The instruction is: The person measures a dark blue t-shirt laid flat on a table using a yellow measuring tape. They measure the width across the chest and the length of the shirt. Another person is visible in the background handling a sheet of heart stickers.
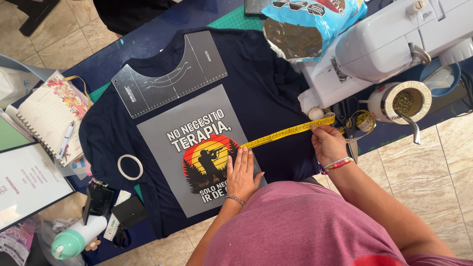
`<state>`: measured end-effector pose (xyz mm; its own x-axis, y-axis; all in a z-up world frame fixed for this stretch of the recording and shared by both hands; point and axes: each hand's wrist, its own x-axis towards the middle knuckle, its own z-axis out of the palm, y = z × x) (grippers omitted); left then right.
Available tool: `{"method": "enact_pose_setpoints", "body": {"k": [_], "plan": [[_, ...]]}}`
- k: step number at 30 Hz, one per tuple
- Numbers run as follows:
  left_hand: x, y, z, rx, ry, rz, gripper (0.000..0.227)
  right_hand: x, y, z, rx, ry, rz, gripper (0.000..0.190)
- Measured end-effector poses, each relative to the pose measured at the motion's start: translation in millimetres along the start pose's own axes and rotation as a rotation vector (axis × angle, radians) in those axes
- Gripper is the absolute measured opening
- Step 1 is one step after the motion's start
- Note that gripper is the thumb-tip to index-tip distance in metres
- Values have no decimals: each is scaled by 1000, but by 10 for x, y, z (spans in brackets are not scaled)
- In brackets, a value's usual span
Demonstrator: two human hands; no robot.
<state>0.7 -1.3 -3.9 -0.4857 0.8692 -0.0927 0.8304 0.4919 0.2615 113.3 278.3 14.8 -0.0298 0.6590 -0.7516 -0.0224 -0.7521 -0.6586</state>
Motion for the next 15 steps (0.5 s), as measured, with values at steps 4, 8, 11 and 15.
{"method": "enact_pose_setpoints", "body": {"k": [4,8,11,15], "plan": [[-2,1,4,5,8,2,89,154,75,-84,-42,10,-70,33],[-6,1,21,10,3,-1,89,136,55,-69,-171,16,-212,38],[-8,-6,20,0,-13,-3,89,135,43,-73,-255,3,-308,39],[-16,1,21,-15,-23,-9,88,171,62,-103,-296,-22,-376,39]]}}
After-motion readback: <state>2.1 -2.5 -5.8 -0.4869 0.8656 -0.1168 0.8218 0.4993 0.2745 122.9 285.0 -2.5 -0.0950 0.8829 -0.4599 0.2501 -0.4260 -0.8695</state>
